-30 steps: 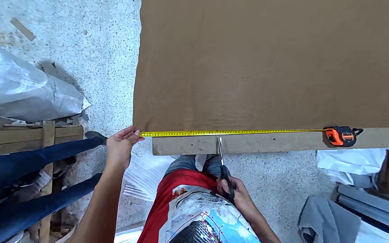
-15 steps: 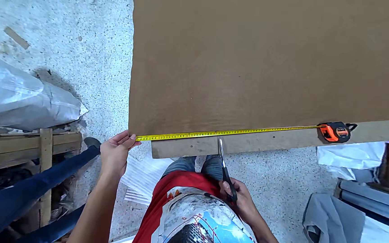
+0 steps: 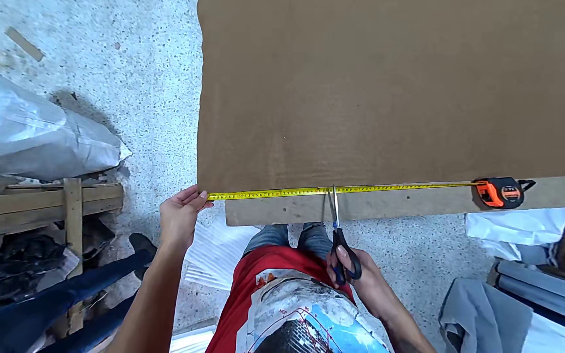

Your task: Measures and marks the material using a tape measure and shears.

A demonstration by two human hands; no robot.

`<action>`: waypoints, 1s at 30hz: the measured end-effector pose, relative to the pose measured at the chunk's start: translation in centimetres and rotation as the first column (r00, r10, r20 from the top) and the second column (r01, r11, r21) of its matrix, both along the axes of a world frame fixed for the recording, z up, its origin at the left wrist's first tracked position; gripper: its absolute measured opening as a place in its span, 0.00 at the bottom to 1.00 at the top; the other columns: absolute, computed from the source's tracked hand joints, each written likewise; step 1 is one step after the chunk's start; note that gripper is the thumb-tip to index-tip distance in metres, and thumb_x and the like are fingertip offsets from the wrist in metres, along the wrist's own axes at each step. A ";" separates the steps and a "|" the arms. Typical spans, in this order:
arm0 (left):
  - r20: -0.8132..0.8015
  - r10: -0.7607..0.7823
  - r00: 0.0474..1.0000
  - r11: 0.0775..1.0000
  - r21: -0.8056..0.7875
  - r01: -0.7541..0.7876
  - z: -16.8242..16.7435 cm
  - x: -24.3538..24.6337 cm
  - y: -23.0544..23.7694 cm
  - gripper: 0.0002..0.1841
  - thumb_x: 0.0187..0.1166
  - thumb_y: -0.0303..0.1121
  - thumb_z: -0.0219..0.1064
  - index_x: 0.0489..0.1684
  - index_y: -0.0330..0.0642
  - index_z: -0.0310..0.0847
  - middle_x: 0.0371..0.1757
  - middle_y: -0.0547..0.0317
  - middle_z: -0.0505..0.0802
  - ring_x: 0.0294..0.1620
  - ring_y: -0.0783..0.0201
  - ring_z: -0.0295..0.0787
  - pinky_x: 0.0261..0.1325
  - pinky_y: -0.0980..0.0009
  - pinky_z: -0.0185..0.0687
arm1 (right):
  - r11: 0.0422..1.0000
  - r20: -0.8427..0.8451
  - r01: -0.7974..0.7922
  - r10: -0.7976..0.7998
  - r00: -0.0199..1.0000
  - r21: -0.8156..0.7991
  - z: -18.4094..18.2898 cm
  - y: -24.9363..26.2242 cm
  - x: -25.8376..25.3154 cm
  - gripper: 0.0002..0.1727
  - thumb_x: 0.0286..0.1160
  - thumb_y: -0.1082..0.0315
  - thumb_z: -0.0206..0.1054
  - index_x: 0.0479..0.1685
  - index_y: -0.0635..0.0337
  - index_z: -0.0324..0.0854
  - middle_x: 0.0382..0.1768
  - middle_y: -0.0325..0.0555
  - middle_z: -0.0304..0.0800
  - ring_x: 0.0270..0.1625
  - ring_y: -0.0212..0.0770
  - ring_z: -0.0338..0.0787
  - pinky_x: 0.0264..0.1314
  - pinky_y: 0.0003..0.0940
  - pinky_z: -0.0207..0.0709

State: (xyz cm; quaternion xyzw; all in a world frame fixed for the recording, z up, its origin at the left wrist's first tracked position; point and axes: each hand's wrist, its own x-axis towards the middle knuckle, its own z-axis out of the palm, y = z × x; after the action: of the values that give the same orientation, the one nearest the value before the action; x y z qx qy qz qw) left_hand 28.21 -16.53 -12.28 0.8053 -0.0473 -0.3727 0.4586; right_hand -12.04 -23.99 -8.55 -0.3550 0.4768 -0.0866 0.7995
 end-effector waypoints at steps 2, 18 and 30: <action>0.017 0.008 1.000 1.000 0.006 -0.008 0.1 -0.1 0.2 0.16 0.76 0.22 0.73 0.61 0.32 0.86 0.46 0.50 0.96 0.38 0.61 0.97 0.46 0.64 0.96 | 1.000 0.009 0.005 -0.005 1.000 0.029 -0.3 0.0 0.2 0.37 0.78 0.30 0.60 0.36 0.61 0.84 0.31 0.48 0.86 0.29 0.41 0.86 0.33 0.36 0.84; 0.058 0.050 0.997 0.996 -0.073 -0.046 0.2 -0.9 0.6 0.16 0.78 0.23 0.72 0.63 0.34 0.86 0.46 0.52 0.97 0.38 0.62 0.96 0.47 0.66 0.95 | 0.999 0.100 0.039 -0.040 0.994 0.010 0.2 -0.8 0.8 0.35 0.77 0.30 0.60 0.33 0.58 0.83 0.35 0.47 0.86 0.32 0.39 0.85 0.36 0.34 0.82; 0.067 0.061 0.996 0.995 -0.078 -0.055 -0.1 -1.1 0.8 0.15 0.77 0.24 0.73 0.61 0.35 0.87 0.40 0.55 0.97 0.32 0.65 0.93 0.41 0.69 0.92 | 0.995 -0.006 -0.008 0.009 1.000 0.098 0.6 -1.2 -0.1 0.36 0.76 0.29 0.61 0.34 0.60 0.84 0.32 0.48 0.86 0.30 0.39 0.85 0.34 0.33 0.82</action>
State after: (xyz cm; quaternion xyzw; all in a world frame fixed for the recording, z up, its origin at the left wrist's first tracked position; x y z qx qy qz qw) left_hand 27.16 -15.72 -12.34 0.8006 -0.0540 -0.3290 0.4978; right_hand -12.14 -25.16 -7.94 -0.3177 0.4814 -0.0585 0.8148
